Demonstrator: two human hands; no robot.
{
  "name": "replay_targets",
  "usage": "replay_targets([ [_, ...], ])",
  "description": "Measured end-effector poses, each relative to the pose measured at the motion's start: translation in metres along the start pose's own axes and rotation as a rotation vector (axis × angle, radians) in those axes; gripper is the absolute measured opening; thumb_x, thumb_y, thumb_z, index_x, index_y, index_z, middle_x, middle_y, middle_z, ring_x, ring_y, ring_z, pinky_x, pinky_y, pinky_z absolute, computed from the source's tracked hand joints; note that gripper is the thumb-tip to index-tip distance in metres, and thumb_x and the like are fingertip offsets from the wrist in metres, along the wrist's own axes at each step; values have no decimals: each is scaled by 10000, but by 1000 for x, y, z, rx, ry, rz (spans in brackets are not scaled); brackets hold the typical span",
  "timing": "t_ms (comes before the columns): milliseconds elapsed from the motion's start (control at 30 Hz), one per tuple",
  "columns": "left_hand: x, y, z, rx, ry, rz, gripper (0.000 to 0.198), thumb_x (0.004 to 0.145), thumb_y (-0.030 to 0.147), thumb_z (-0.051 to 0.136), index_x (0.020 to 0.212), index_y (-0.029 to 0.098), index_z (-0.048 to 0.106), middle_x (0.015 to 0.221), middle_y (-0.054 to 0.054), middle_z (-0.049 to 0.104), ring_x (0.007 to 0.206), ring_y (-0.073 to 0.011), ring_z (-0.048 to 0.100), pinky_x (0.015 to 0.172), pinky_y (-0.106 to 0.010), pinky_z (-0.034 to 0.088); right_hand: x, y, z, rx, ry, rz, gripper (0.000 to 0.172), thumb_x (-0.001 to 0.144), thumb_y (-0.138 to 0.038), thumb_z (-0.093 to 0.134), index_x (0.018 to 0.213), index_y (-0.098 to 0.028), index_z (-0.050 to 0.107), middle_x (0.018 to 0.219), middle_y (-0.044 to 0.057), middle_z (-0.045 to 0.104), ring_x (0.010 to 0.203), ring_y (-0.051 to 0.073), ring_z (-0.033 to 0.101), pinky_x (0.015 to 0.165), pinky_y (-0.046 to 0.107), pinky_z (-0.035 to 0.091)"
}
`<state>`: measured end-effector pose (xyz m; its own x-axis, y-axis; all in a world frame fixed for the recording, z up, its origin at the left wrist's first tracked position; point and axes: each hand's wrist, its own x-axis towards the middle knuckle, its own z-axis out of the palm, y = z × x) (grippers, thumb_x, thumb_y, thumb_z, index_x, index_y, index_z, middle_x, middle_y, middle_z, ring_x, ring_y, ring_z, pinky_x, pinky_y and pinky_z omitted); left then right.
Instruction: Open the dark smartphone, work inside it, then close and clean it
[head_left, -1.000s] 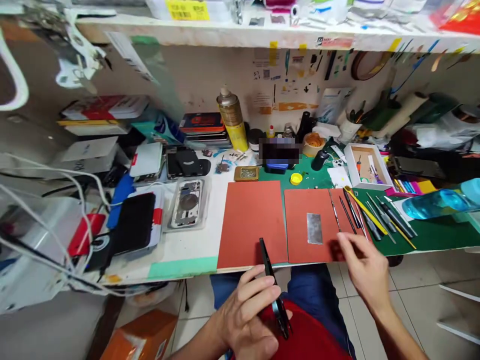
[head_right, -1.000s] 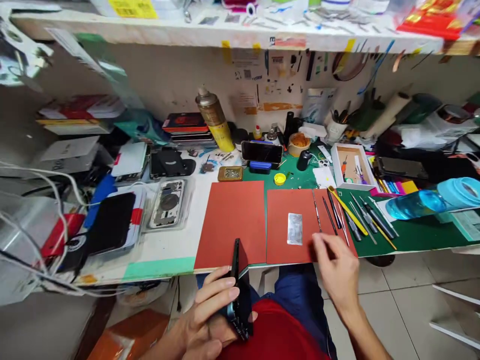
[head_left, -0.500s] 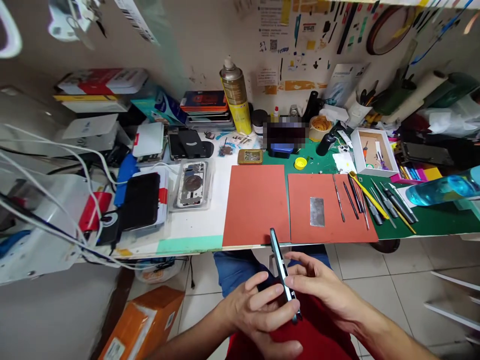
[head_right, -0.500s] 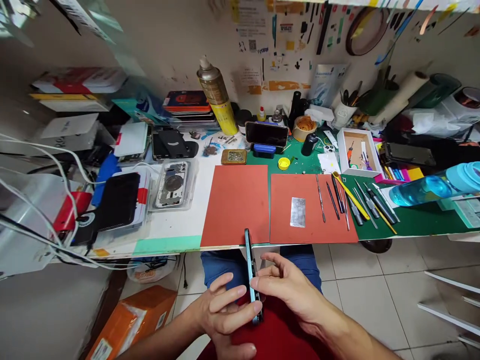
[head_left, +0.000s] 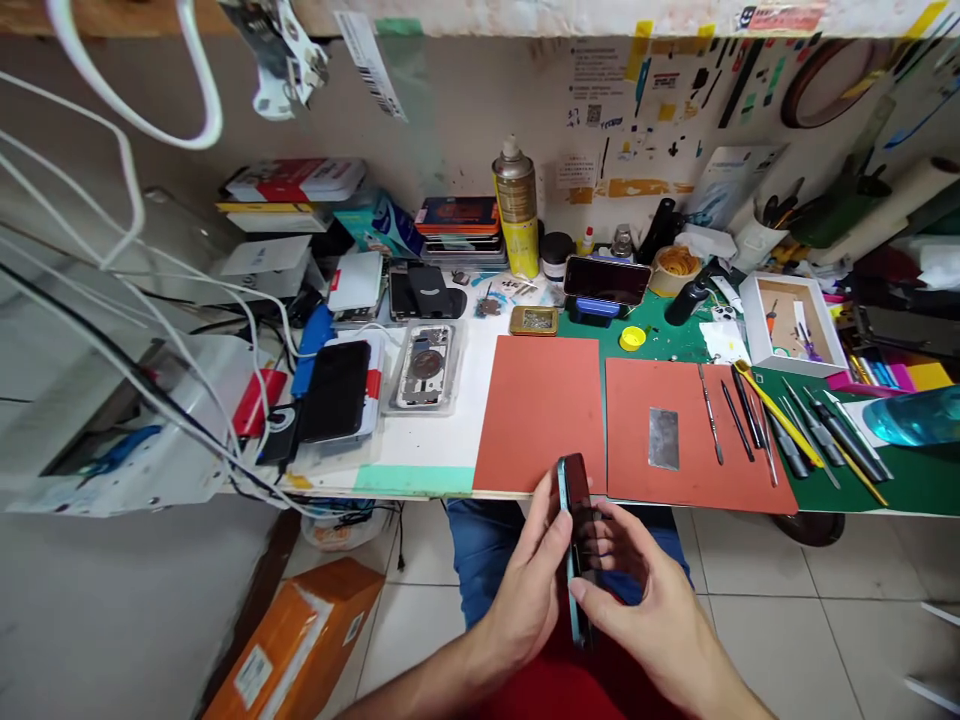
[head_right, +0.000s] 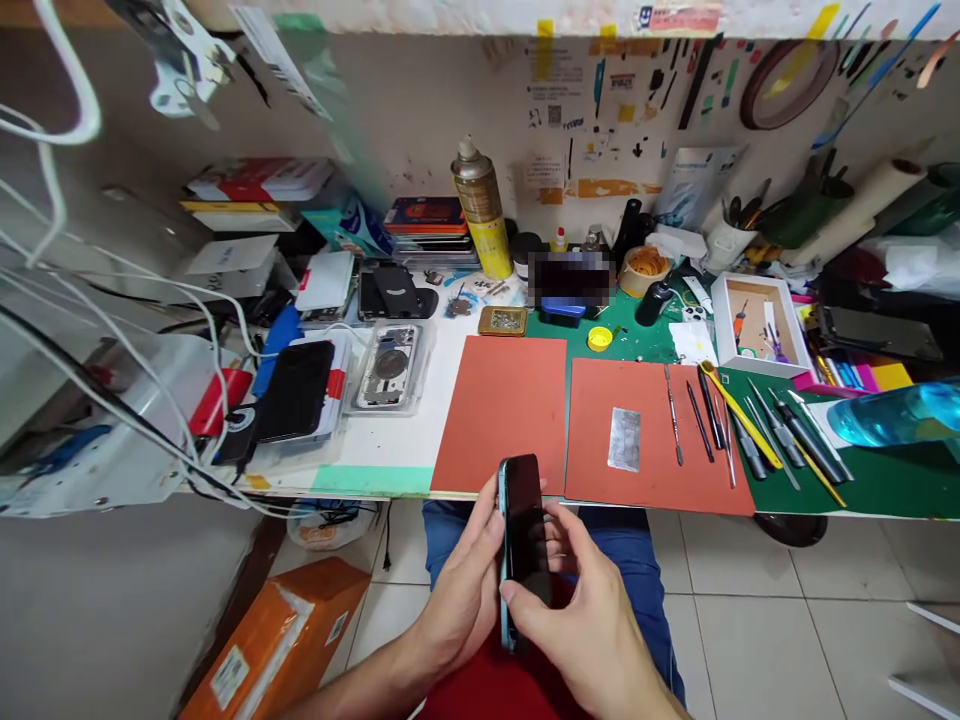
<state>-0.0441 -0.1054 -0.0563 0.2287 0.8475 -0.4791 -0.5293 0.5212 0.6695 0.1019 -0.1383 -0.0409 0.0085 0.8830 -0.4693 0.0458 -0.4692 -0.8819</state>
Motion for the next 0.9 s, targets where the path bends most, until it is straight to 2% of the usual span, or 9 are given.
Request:
replay_targets([
  [67, 0, -2, 5, -58, 51, -27, 665, 964, 559, 803, 1566, 333, 635, 1647, -85, 621, 1606, -329, 476, 1361, -486, 323, -1, 3, 3, -85, 33, -77, 754, 837, -353, 814, 1546, -267, 574, 1384, 93, 786, 1241, 285, 774, 1127, 494, 626],
  [200, -4, -6, 4, -146, 73, -55, 680, 932, 569, 839, 1539, 314, 669, 1545, -97, 711, 1561, -332, 545, 1358, -505, 340, -5, 7, 4, -228, 77, -202, 665, 883, -350, 790, 1519, -273, 612, 1414, 86, 787, 1226, 284, 802, 1067, 453, 682],
  [400, -5, -9, 8, -154, 124, -37, 737, 909, 602, 849, 1551, 296, 655, 1487, -106, 750, 1536, -333, 580, 1359, -530, 346, -9, 17, 0, -426, 147, -312, 608, 917, -380, 816, 1492, -283, 643, 1386, 71, 804, 1178, 275, 826, 996, 403, 718],
  [600, -4, -12, 10, -155, 106, -12, 682, 909, 624, 838, 1481, 275, 713, 1487, -113, 749, 1499, -349, 617, 1363, -535, 339, -12, 20, -4, -471, 151, -375, 618, 946, -357, 801, 1528, -275, 612, 1412, 74, 793, 1211, 265, 819, 1013, 372, 709],
  [900, -4, -22, -2, -172, 115, 10, 651, 921, 594, 832, 1481, 284, 710, 1528, -110, 723, 1560, -350, 548, 1383, -525, 295, -12, 17, 1, -487, 211, -439, 578, 940, -298, 776, 1494, -253, 620, 1364, 77, 811, 1184, 271, 828, 993, 368, 715],
])
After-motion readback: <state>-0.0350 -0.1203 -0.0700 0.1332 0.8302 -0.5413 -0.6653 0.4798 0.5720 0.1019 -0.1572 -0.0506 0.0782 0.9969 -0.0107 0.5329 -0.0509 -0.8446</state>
